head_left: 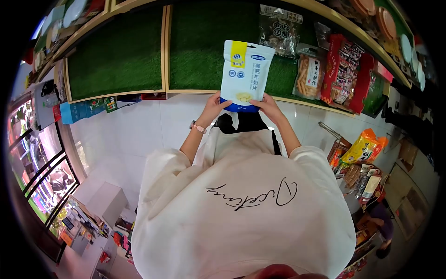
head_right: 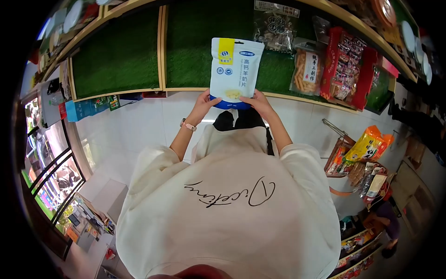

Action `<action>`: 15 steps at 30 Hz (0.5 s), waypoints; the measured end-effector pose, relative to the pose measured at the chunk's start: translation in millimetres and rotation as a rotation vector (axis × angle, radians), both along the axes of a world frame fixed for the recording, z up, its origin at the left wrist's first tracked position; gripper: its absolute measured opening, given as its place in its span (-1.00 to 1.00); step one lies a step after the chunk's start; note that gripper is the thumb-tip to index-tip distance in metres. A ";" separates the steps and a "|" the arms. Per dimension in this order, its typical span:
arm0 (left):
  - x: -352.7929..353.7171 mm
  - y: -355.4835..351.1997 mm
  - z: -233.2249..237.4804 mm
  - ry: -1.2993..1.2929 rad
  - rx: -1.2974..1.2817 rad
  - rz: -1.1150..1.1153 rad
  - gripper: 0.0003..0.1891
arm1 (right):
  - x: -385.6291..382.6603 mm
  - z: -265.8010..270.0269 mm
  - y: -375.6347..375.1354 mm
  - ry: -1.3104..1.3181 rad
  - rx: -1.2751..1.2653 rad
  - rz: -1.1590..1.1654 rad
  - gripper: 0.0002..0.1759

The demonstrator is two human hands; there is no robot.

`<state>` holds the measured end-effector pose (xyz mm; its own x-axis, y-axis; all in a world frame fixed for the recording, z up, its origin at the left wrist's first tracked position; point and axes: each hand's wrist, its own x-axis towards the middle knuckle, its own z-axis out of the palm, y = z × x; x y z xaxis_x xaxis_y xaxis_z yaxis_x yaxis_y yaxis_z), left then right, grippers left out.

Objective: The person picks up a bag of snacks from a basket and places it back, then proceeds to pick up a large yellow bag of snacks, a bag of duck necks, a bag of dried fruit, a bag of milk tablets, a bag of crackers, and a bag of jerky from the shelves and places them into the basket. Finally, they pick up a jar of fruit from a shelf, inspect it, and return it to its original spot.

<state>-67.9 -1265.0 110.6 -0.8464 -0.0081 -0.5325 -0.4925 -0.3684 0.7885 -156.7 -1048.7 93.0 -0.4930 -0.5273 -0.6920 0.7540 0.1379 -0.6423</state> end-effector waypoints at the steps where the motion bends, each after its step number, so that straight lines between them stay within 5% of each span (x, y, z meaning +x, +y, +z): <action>1: 8.9 0.0 7.9 0.021 -0.014 0.018 -0.62 | 10.1 7.1 -2.9 0.020 -0.006 -0.027 -0.52; 15: 95.1 35.9 97.1 0.031 -0.199 -0.408 -0.59 | 163.2 86.8 35.9 0.417 -0.005 -0.337 -0.65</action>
